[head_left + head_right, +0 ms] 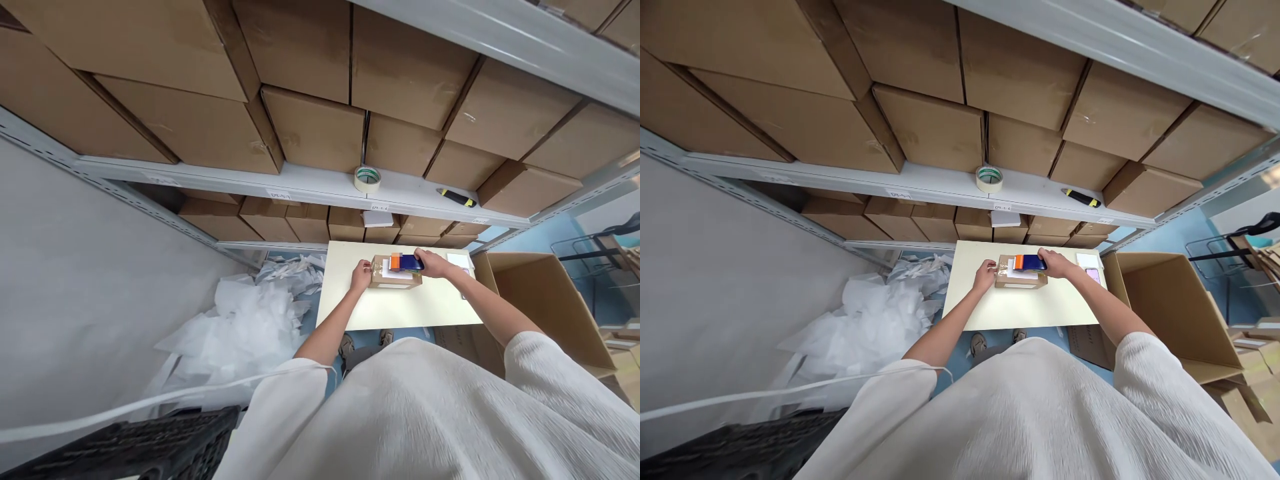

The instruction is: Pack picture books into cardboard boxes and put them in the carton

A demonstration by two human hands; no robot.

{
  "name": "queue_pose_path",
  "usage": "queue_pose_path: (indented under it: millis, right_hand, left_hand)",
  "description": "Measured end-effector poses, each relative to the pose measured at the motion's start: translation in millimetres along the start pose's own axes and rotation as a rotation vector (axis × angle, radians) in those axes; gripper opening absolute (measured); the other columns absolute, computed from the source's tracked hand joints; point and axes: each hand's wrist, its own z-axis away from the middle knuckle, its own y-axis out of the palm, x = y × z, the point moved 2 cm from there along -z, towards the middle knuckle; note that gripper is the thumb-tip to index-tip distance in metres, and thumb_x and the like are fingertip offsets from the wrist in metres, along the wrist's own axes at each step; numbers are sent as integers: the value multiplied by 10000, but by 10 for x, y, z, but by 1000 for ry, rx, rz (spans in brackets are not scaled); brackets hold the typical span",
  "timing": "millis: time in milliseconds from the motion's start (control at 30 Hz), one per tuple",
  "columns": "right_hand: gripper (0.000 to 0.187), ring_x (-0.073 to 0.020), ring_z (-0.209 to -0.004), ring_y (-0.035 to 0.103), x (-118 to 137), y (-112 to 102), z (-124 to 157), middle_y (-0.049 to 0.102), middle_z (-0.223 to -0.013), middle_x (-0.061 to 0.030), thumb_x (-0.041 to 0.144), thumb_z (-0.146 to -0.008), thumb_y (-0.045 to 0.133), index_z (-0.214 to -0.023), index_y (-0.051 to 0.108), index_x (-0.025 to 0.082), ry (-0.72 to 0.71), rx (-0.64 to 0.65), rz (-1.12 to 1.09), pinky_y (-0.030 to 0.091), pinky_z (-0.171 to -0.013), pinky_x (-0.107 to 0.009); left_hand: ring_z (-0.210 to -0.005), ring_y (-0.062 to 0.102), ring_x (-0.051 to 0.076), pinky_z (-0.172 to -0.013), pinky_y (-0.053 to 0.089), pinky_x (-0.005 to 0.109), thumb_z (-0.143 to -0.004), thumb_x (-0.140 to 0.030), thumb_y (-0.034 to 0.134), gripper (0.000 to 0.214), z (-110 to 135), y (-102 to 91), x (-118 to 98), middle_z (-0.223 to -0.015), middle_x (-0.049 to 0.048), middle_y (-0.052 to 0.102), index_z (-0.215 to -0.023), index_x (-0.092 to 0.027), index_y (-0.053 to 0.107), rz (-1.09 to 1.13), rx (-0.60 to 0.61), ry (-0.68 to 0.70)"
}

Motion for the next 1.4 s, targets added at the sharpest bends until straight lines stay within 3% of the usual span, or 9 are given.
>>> queue_pose_path:
  millis: [167, 333, 433, 700, 800, 967, 1100, 1267, 1400]
  right_hand:
    - [515, -245, -858, 635, 5, 25, -46, 722, -1122, -92, 263, -829, 751, -1267, 478, 256, -25, -8, -70, 413, -712, -305]
    - [518, -287, -1035, 695, -4, 61, -96, 736, -1235, -128, 235, -797, 793, -1271, 584, 236, -58, -43, -121, 499, -829, -331]
    - [461, -289, -1071, 701, -30, 74, -93, 744, -1226, -115, 239, -782, 801, -1211, 631, 229, -103, -67, -152, 515, -867, -338]
    - [357, -271, -866, 702, -138, 47, -11, 772, -1040, -75, 283, -751, 846, -1040, 638, 256, -22, -3, -82, 451, -730, -325]
    - [342, -271, -839, 697, -365, 29, 99, 768, -984, -69, 258, -728, 844, -986, 620, 263, -25, -1, -66, 454, -772, -341]
    - [343, -274, -837, 683, -1037, 72, 535, 746, -931, -49, 161, -694, 793, -927, 564, 267, 18, -4, -40, 443, -888, -385]
    - [352, -284, -846, 679, -1438, 158, 805, 731, -912, -53, 116, -668, 777, -896, 554, 266, 53, 11, -54, 431, -875, -384]
    - [372, -285, -919, 691, -1578, 242, 798, 748, -1065, -86, 134, -694, 767, -1007, 606, 256, 103, 70, -16, 427, -780, -336]
    - [408, -270, -960, 702, -1604, 233, 781, 749, -1150, -88, 201, -758, 762, -1133, 607, 249, 110, 142, 11, 423, -724, -305]
  left_hand:
    - [-1506, 521, 305, -1250, 449, 440, -762, -86, 712, 617, 55, -7, -245, -1595, 135, 524, -1354, -249, 655, -163, 145, 306]
    - [-1660, 281, 400, -1313, 369, 493, -726, -227, 880, 973, 71, 97, -330, -1831, 150, 177, -1617, -245, 488, -448, 337, 325]
    - [-1682, 200, 430, -1326, 310, 521, -670, -332, 957, 1109, 14, 98, -332, -1830, 141, 223, -1652, -279, 444, -601, 389, 325]
    - [-1596, 369, 474, -1320, 215, 555, -650, -431, 969, 1074, -84, 16, -341, -1742, 137, 410, -1601, -321, 482, -773, 401, 304]
    - [-1597, 364, 480, -1317, 186, 571, -665, -436, 953, 1074, -89, 21, -351, -1758, 144, 388, -1611, -322, 459, -817, 407, 288]
    - [-1609, 349, 471, -1312, 177, 564, -694, -451, 923, 1079, -95, 33, -366, -1803, 148, 317, -1636, -320, 413, -874, 422, 272]
    - [-1601, 374, 456, -1300, 230, 519, -708, -455, 914, 1093, -91, 42, -401, -1810, 141, 305, -1656, -313, 388, -912, 420, 257]
    - [-1531, 483, 438, -1227, 374, 448, -736, -494, 894, 1122, -63, 55, -472, -1819, 122, 280, -1693, -309, 339, -1007, 444, 245]
    - [-1535, 484, 410, -1225, 395, 442, -796, -571, 831, 1146, -43, 64, -517, -1854, 77, 191, -1738, -345, 219, -1142, 466, 199]
